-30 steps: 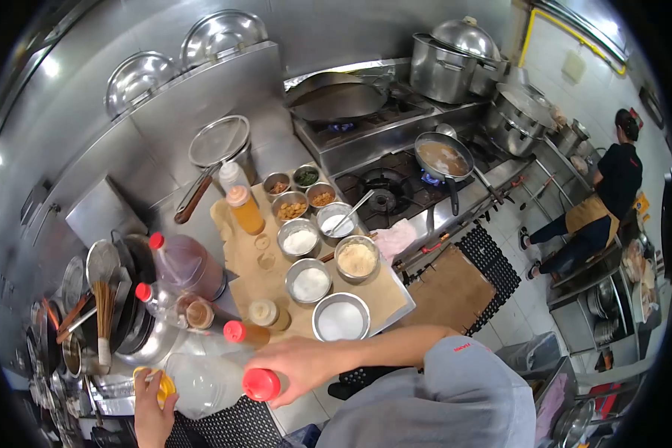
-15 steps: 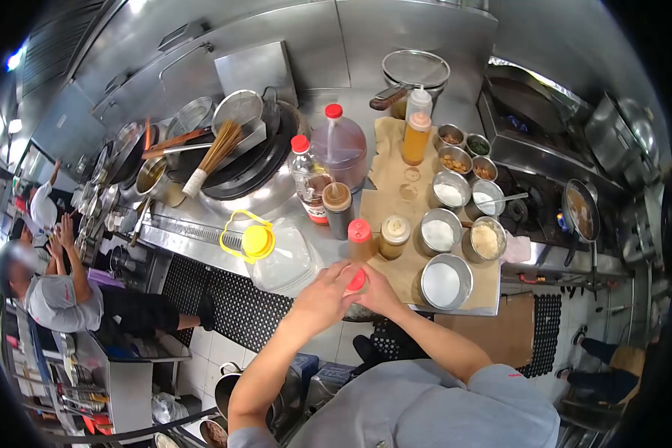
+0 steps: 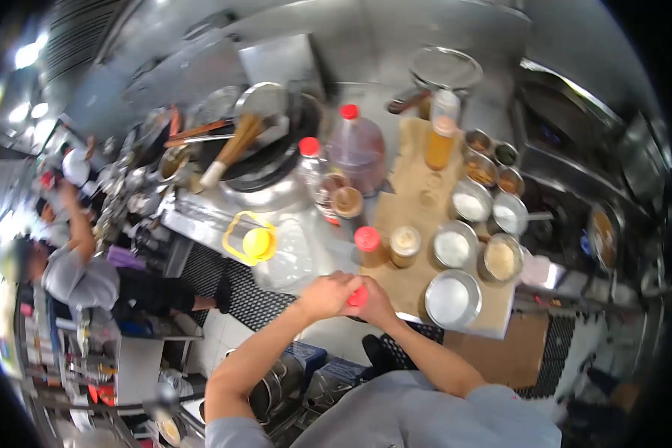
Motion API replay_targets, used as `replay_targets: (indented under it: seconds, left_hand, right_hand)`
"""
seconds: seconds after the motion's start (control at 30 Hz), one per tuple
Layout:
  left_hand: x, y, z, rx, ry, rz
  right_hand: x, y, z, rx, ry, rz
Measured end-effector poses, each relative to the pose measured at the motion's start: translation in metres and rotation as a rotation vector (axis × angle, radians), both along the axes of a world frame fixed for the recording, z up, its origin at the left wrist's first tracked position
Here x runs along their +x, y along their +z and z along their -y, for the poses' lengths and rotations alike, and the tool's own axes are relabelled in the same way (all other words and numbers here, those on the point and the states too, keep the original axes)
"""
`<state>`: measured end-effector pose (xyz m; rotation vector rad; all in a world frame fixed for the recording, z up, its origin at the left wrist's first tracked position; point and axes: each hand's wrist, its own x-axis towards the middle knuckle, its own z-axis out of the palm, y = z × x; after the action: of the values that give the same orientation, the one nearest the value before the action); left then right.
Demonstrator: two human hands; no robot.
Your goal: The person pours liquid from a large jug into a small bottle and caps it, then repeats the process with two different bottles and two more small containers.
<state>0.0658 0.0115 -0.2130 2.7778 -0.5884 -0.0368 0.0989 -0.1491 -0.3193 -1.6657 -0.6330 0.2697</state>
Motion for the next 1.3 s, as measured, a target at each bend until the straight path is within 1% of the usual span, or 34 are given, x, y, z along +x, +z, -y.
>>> replay_targets:
  seconds: [0.03,0.1,0.17,0.23,0.27,0.3,0.33,0.37,0.4,0.43,0.47,0.5,0.53,0.57,0.6,0.67,0.7,0.73,0.77,0.8,0.83,0.87,0.9,0.93,0.97,1.0,1.03,1.1,1.13,1.17,1.2,1.23,1.27,1.3]
  left_hand:
    - [-0.001,-0.01,0.001,-0.001,0.024,0.056]
    - [-0.002,-0.017,0.003,0.009,0.091,0.07]
    - [-0.008,-0.029,0.01,-0.007,0.222,0.115]
    - [-0.014,-0.033,0.018,-0.034,0.332,0.166]
    - [-0.017,-0.037,0.025,-0.045,0.413,0.185]
    - [-0.02,-0.039,0.031,-0.058,0.487,0.204]
    - [-0.023,-0.033,0.04,-0.066,0.623,0.115]
    - [-0.027,-0.023,0.053,-0.085,0.754,0.024]
    - [-0.034,-0.018,0.061,-0.074,0.778,0.057]
    - [-0.042,-0.014,0.063,-0.022,0.844,-0.034]
    - [-0.046,-0.004,0.061,0.023,0.908,-0.127]
    - [-0.052,0.011,0.058,0.022,0.92,-0.107]
    - [-0.061,0.029,0.053,-0.085,0.715,0.035]
    - [-0.065,0.041,0.05,-0.189,0.506,0.169]
    - [-0.065,0.042,0.046,-0.198,0.517,0.167]
    - [-0.062,0.042,0.034,-0.165,0.273,-0.119]
    - [-0.063,0.063,0.038,-0.062,0.289,-0.131]
    - [-0.06,0.066,0.044,-0.063,0.289,-0.128]
    - [-0.055,0.068,0.049,0.008,0.426,-0.25]
    - [-0.051,0.071,0.054,0.081,0.563,-0.374]
    - [-0.051,0.08,0.06,0.082,0.563,-0.372]
    - [-0.051,0.091,0.064,0.162,0.569,-0.442]
    - [-0.049,0.097,0.066,0.241,0.571,-0.512]
    - [-0.051,0.085,0.063,0.243,0.562,-0.512]
    - [-0.055,0.062,0.058,0.123,0.47,-0.253]
    - [-0.057,0.055,0.057,-0.001,0.378,0.004]
    - [-0.056,0.05,0.055,-0.005,0.375,0.0]
    - [-0.052,0.045,0.052,-0.119,0.14,-0.021]
    - [-0.047,0.053,0.055,-0.117,0.143,-0.018]
    - [-0.038,0.062,0.061,-0.024,0.3,-0.255]
    - [-0.033,0.068,0.063,0.067,0.455,-0.492]
    - [-0.037,0.06,0.061,0.071,0.454,-0.486]
    - [-0.047,0.042,0.06,-0.033,0.326,-0.217]
    - [-0.052,0.043,0.062,-0.142,0.194,0.046]
  right_hand:
    - [-0.001,0.0,-0.003,0.019,0.002,-0.016]
    - [0.001,-0.01,-0.006,0.023,0.021,-0.02]
    - [-0.002,-0.022,-0.009,0.087,-0.009,-0.098]
    - [-0.001,-0.024,-0.009,0.053,-0.033,-0.024]
    - [0.0,-0.026,-0.011,0.078,0.02,-0.003]
    - [0.0,-0.028,-0.013,0.119,-0.01,0.008]
    - [-0.001,-0.028,-0.015,0.157,-0.048,0.015]
    - [-0.004,-0.027,-0.011,0.174,-0.016,0.029]
    - [-0.003,-0.014,-0.005,0.068,0.05,-0.05]
    - [0.001,-0.002,-0.006,-0.034,0.107,-0.121]
    - [0.006,0.006,-0.006,-0.011,0.122,-0.092]
    - [0.005,0.01,0.002,0.014,0.233,-0.017]
    - [0.0,0.027,0.011,0.032,0.341,0.05]
    - [-0.001,0.044,0.011,0.084,0.364,0.02]
    - [0.0,0.053,0.011,0.074,0.374,0.018]
    - [0.001,0.061,0.013,-0.002,0.445,0.037]
    - [0.001,0.062,0.015,-0.005,0.449,0.041]
    - [0.001,0.064,0.017,-0.064,0.435,0.032]
    - [0.002,0.065,0.018,-0.124,0.42,0.023]
    - [0.001,0.059,0.021,-0.125,0.42,0.026]
    - [0.0,0.049,0.024,-0.127,0.406,0.1]
    - [0.0,0.041,0.025,-0.124,0.384,0.175]
    - [0.002,0.037,0.027,-0.122,0.375,0.177]
    - [0.003,0.033,0.03,-0.13,0.365,0.203]
    - [0.003,0.03,0.034,-0.141,0.356,0.226]
    - [0.002,0.031,0.037,-0.147,0.351,0.221]
    - [0.003,0.036,0.039,-0.118,0.364,0.188]
    - [0.001,0.036,0.045,-0.092,0.382,0.157]
    - [-0.002,0.033,0.046,-0.106,0.388,0.09]
    - [-0.004,0.032,0.045,-0.118,0.391,0.025]
    - [-0.007,0.035,0.045,-0.114,0.391,0.03]
    - [-0.01,0.04,0.047,-0.141,0.353,0.001]
    - [-0.012,0.042,0.048,-0.169,0.311,-0.033]
    - [-0.012,0.036,0.052,-0.156,0.326,-0.02]
